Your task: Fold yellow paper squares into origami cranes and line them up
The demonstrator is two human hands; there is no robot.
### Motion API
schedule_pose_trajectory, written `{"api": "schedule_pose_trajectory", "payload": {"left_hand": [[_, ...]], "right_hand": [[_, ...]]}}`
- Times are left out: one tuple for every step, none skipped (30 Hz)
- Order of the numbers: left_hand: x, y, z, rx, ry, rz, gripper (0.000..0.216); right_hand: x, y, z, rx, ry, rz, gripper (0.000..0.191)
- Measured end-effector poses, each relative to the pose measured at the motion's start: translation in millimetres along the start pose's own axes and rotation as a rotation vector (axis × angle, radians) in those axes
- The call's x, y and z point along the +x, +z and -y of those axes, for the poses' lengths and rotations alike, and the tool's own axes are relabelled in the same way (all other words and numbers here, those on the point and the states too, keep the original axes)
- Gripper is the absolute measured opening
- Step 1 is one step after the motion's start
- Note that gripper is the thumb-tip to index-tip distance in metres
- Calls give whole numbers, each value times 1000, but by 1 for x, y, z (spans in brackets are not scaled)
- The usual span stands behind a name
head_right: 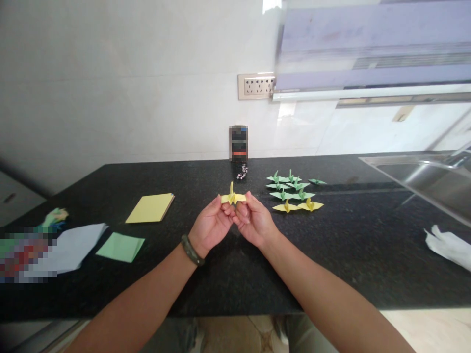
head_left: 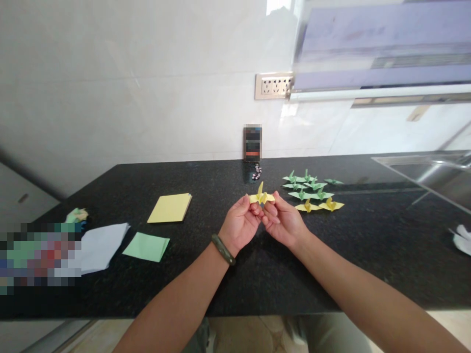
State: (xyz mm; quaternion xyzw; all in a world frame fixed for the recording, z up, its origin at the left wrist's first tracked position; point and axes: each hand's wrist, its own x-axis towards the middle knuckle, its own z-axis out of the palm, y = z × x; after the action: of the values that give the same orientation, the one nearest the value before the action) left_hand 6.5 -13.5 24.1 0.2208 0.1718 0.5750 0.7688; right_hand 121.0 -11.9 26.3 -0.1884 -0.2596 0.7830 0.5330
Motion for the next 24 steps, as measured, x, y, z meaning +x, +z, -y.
{"api": "schedule_pose_trajectory", "payload": {"left_hand": [[0, 1, 0, 1, -1, -4, 26], [0, 1, 1, 1, -4, -3, 26], [1, 2, 1, 1, -4, -2, 25], [2, 2, 1, 2, -5, 3, 24], [2, 3, 1, 6, -8, 9, 24], [3, 3, 2, 10, -9, 17, 23], [4, 4, 2, 17, -14, 27, 22], [4, 6, 4, 26, -21, 36, 20], [4, 7, 6, 37, -33, 43, 19], [4, 9, 9, 49, -51, 49, 18], [4, 12, 12, 61, -73, 55, 17], [3, 15, 17, 71, -97, 61, 16], [3, 18, 22, 79, -123, 66, 16], [3, 22, 27, 87, -148, 72, 16], [3, 26, 34, 94, -175, 78, 17], [3, 29, 40, 106, -203, 80, 17], [4, 33, 48, 121, -234, 82, 16], [5, 37, 55, 135, -266, 80, 15], [7, 40, 62, 154, -296, 74, 15], [9, 43, 70, 175, -324, 59, 15], [12, 46, 77, 197, -351, 47, 14], [15, 49, 84, 222, -379, 44, 14], [18, 51, 90, 244, -393, 36, 14], [21, 54, 97, 273, -400, 12, 14]], "right_hand": [[0, 0, 0, 4, -2, -8, 37], [0, 0, 1, 4, 4, -14, 36], [0, 1, 2, 4, 7, -19, 35], [0, 1, 4, 1, 6, -23, 35], [-1, 0, 5, -4, 4, -24, 35], [-1, 0, 7, -12, -2, -23, 35], [-3, -1, 9, -23, -10, -22, 35], [-5, -3, 12, -39, -16, -20, 35], [-8, -6, 15, -60, -18, -19, 36], [-12, -9, 18, -83, -19, -20, 36], [-17, -14, 22, -109, -11, -24, 37], [-23, -19, 27, -133, -9, -29, 37], [-30, -24, 32, -160, 1, -35, 36], [-37, -31, 38, -181, -10, -47, 34], [-45, -37, 45, -202, -7, -54, 32], [-52, -44, 52, -221, 9, -58, 31], [-60, -50, 60, -241, 30, -68, 30], [-67, -57, 67, -263, 44, -75, 29], [-73, -63, 75, -285, 36, -87, 28], [-80, -70, 83, -317, 30, -98, 27], [-85, -76, 90, -351, 35, -108, 27], [-90, -82, 97, -388, 43, -121, 27], [-93, -88, 103, -430, 53, -147, 28], [-96, -94, 109, -477, 64, -201, 29]]}}
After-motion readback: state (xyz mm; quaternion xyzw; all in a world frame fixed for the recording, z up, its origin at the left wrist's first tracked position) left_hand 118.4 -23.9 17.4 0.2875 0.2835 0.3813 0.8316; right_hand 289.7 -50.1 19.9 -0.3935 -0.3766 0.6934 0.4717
